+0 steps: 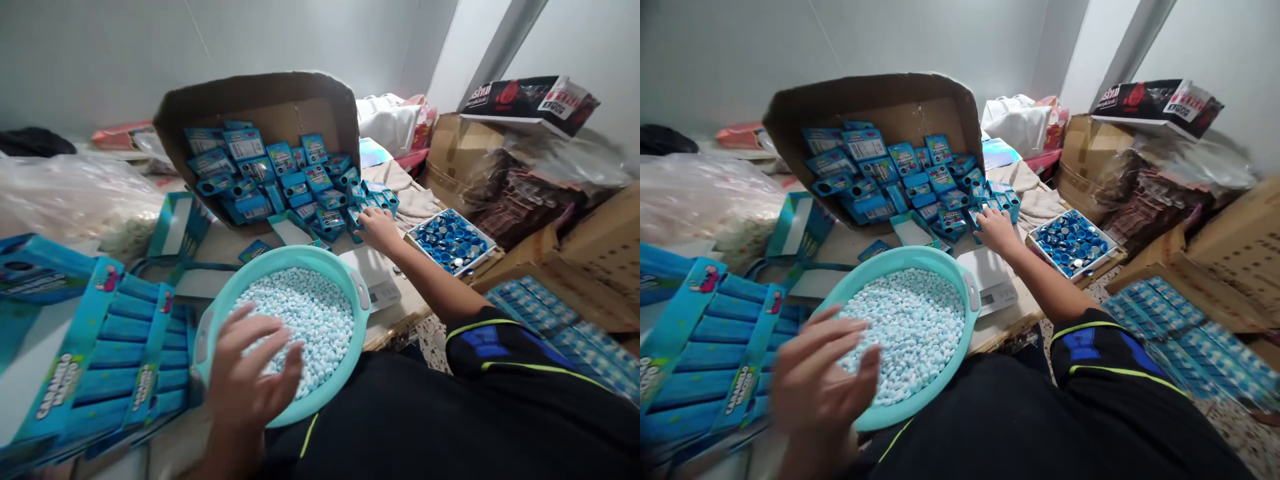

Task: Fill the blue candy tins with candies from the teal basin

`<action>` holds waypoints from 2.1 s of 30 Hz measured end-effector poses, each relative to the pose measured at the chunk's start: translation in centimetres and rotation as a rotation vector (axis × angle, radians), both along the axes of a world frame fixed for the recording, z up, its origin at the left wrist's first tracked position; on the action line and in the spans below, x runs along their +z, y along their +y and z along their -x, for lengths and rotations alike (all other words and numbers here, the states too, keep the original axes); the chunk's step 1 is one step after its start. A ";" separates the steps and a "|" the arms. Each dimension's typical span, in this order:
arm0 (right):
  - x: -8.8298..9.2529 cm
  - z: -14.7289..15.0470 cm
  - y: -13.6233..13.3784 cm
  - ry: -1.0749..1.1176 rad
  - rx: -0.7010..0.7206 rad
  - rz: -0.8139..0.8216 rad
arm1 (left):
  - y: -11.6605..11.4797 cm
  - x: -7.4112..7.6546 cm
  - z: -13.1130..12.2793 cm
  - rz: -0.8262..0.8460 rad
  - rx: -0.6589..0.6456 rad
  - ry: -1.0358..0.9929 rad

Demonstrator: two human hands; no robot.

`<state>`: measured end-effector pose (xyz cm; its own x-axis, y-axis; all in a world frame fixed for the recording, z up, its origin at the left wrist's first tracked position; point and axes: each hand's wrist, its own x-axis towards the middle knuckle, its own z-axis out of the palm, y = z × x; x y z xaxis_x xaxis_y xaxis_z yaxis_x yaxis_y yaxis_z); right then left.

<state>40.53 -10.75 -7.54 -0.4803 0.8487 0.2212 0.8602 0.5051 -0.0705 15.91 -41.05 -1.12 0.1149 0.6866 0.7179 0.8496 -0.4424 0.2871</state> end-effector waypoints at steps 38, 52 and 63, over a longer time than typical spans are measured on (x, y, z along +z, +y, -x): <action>1.1 -3.8 -1.1 0.118 0.036 -0.047 | 4.6 -0.7 -0.4 0.638 -0.137 -0.039; 0.1 -9.4 -4.7 0.199 -0.139 -0.061 | 5.0 -0.3 -0.6 0.604 -0.131 -0.035; -1.4 -8.1 -4.6 0.218 -0.134 0.004 | 4.9 -0.4 -0.5 0.654 -0.094 -0.053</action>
<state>48.63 -15.39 -8.97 -0.3043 0.9027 0.3041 0.8837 0.3867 -0.2636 16.44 -36.19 -1.47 0.1715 0.9717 0.1625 0.7933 -0.2340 0.5621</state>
